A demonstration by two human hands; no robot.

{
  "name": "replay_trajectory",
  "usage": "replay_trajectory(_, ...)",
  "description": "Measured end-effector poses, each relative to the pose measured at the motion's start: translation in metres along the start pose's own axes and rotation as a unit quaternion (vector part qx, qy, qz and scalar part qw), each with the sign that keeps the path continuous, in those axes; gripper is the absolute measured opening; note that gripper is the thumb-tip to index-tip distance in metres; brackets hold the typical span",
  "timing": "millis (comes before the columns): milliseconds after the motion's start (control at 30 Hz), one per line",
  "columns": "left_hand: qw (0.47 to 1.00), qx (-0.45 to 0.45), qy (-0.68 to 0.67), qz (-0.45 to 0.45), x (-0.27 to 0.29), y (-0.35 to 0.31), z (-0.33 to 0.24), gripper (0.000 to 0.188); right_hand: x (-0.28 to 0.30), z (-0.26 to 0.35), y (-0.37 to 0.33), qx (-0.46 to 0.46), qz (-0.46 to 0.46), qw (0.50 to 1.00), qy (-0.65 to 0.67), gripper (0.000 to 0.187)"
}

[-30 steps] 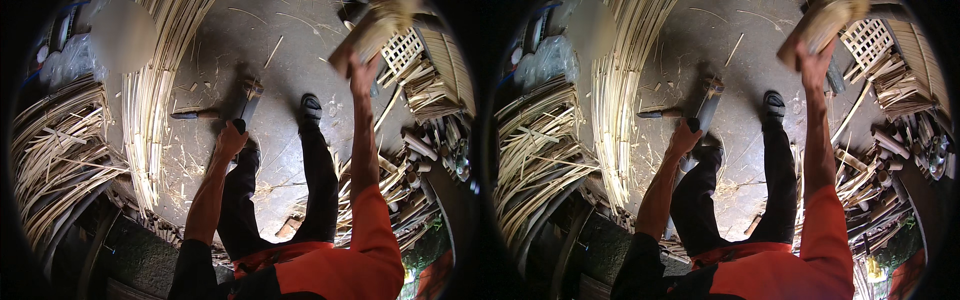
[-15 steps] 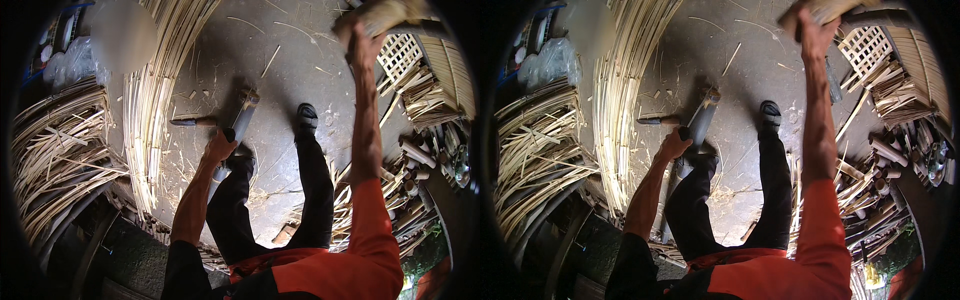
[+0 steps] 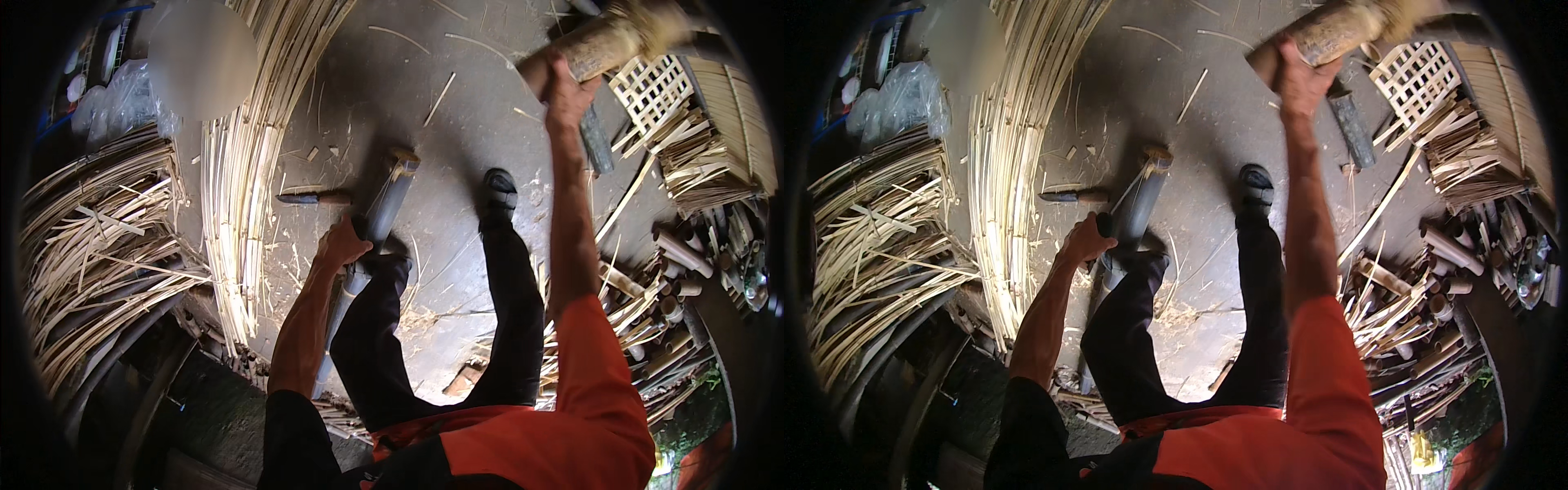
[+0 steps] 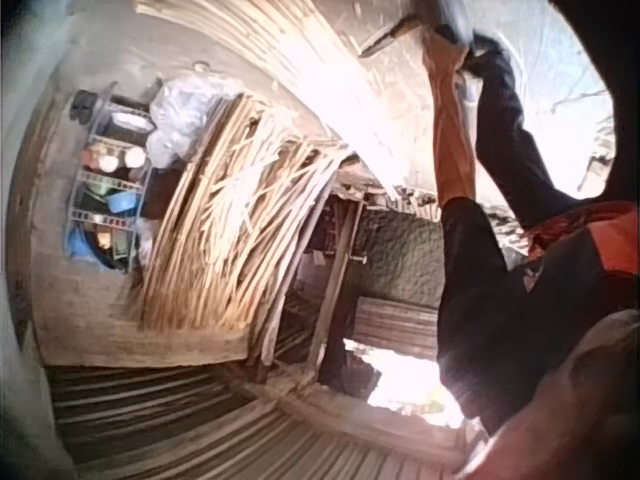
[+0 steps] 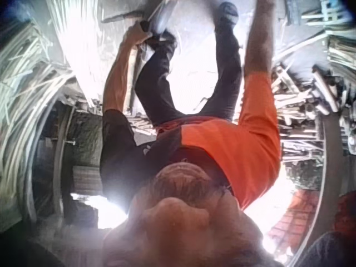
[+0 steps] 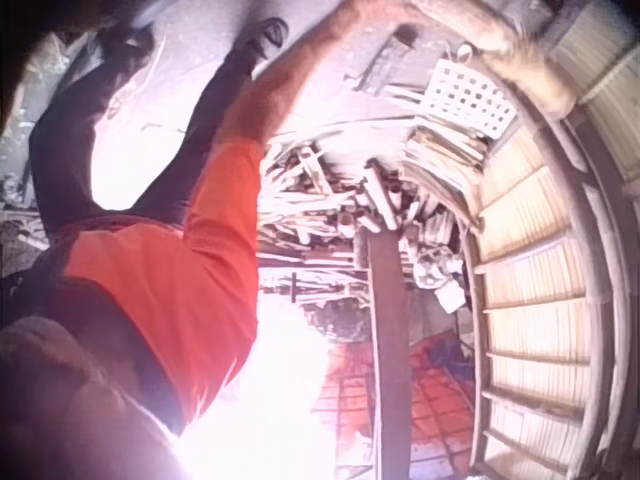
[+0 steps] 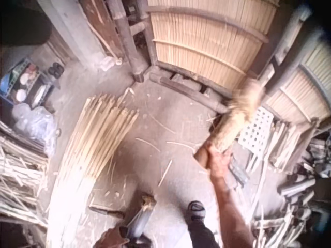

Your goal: The person gathers and aligns thin bamboo strips, then uses a machete and a wooden mallet to split a long black pipe into sections.

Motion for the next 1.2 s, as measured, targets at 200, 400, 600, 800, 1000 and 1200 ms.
replay_trajectory(200,0.999,0.025,0.013,0.018,-0.026,0.015,0.030,0.067,-0.079,-0.187,-0.292,-0.299,0.501,0.707,-0.400,0.098)
replay_trajectory(400,0.999,0.020,0.042,0.010,0.002,0.013,0.013,0.054,-0.013,-0.097,-0.088,-0.236,0.344,0.877,-0.238,0.057)
replay_trajectory(600,0.994,0.076,0.041,0.062,-0.004,0.008,0.019,0.051,0.003,0.058,0.108,-0.001,-0.067,0.985,0.156,0.053)
replay_trajectory(800,0.991,0.106,0.057,0.057,0.012,0.002,0.007,0.049,-0.075,-0.172,-0.148,-0.142,0.295,0.901,-0.285,0.071)
replay_trajectory(1000,0.991,0.083,0.087,0.063,0.002,0.003,0.018,0.052,-0.071,-0.187,-0.263,-0.247,0.551,0.714,-0.354,0.088)
replay_trajectory(1200,0.998,0.033,0.049,0.018,-0.023,0.001,0.066,0.056,-0.008,-0.163,-0.195,-0.264,0.313,0.859,-0.309,0.085)
Point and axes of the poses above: each hand's wrist, its own y-axis towards the middle knuckle, its own x-axis out of the back of the hand, z = x × y, the point moved 9 cm from there along y, towards the middle knuckle, and after that the axes turned 8 degrees about y, right-handed, at the moved point
